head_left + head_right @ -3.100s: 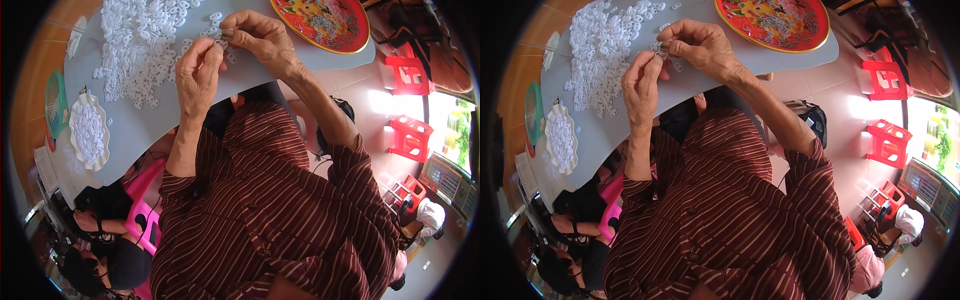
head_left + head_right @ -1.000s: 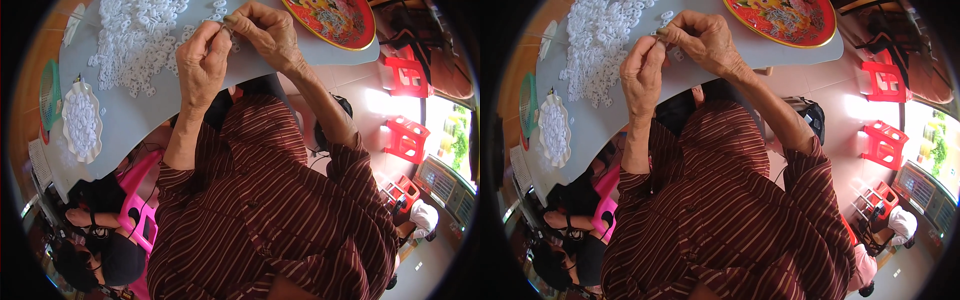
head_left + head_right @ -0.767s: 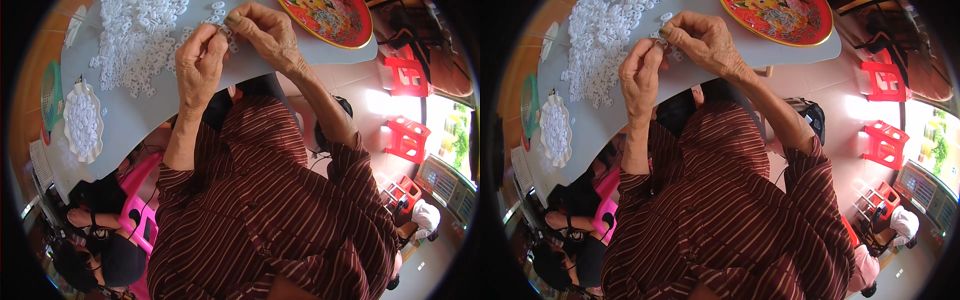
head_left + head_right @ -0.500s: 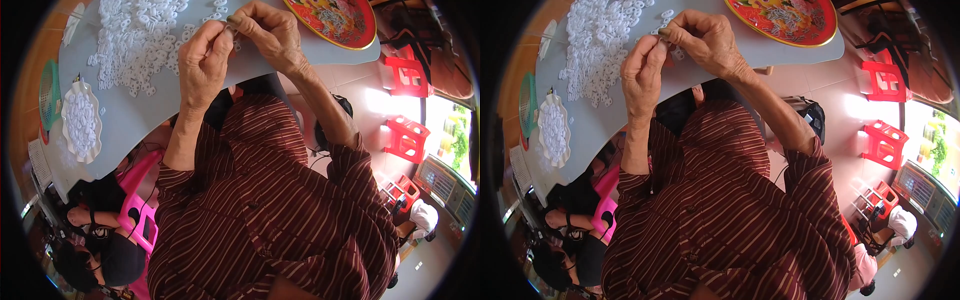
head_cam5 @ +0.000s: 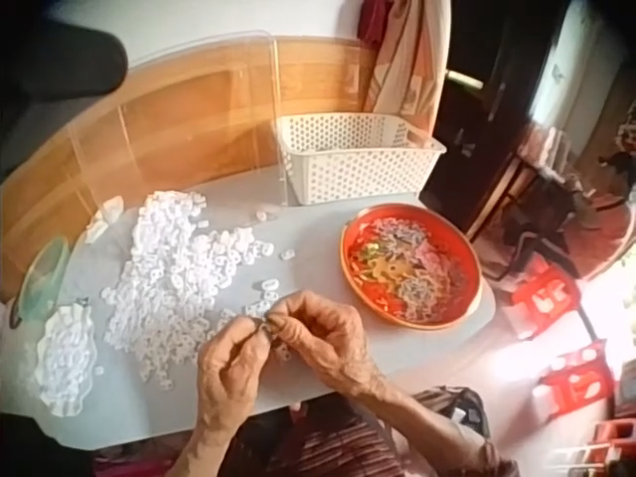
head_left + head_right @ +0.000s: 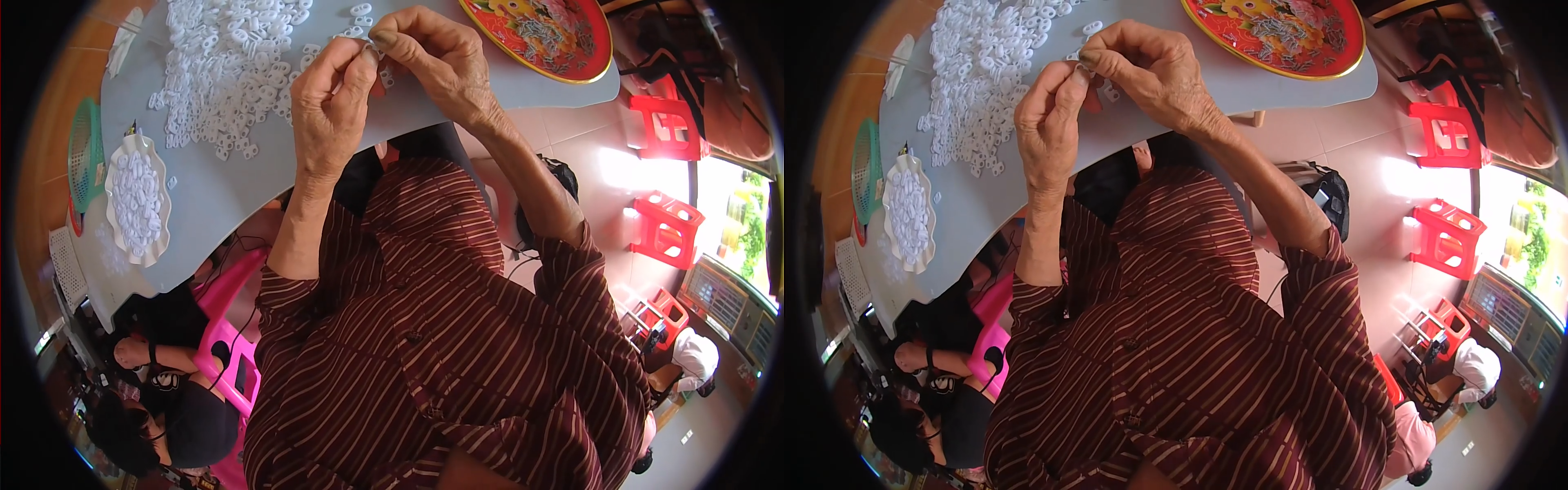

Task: Assembling small white plastic components by hand at a table.

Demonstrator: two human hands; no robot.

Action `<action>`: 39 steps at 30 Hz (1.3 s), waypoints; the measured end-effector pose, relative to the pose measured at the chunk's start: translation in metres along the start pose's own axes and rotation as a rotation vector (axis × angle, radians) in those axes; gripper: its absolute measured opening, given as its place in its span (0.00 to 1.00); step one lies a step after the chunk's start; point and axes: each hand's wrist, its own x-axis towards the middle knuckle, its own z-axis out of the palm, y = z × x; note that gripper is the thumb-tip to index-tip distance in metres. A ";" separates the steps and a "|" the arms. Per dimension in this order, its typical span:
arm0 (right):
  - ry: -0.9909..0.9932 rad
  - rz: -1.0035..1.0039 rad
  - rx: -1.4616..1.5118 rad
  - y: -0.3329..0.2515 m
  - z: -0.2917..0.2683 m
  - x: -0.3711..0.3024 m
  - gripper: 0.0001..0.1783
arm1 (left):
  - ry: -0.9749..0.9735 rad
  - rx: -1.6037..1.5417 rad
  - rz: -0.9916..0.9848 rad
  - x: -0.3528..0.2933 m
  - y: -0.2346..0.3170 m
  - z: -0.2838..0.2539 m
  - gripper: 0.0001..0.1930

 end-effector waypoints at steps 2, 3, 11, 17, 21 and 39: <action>-0.005 0.035 -0.012 0.002 -0.003 0.000 0.11 | 0.000 0.019 -0.004 -0.001 -0.001 0.000 0.11; -0.010 0.068 -0.024 0.004 -0.003 0.000 0.11 | 0.006 0.039 0.012 0.000 -0.001 0.000 0.11; -0.007 0.134 0.067 -0.006 0.001 0.001 0.11 | 0.007 0.062 0.068 0.000 0.000 -0.002 0.09; -0.037 0.093 0.091 0.001 0.000 -0.002 0.10 | -0.010 0.077 -0.002 0.003 0.003 -0.008 0.13; 0.081 0.176 0.159 -0.007 -0.002 -0.003 0.06 | -0.042 0.249 0.065 0.019 0.015 -0.012 0.09; 0.125 0.221 0.232 -0.005 -0.007 -0.006 0.09 | -0.509 0.916 0.127 0.113 -0.006 -0.022 0.06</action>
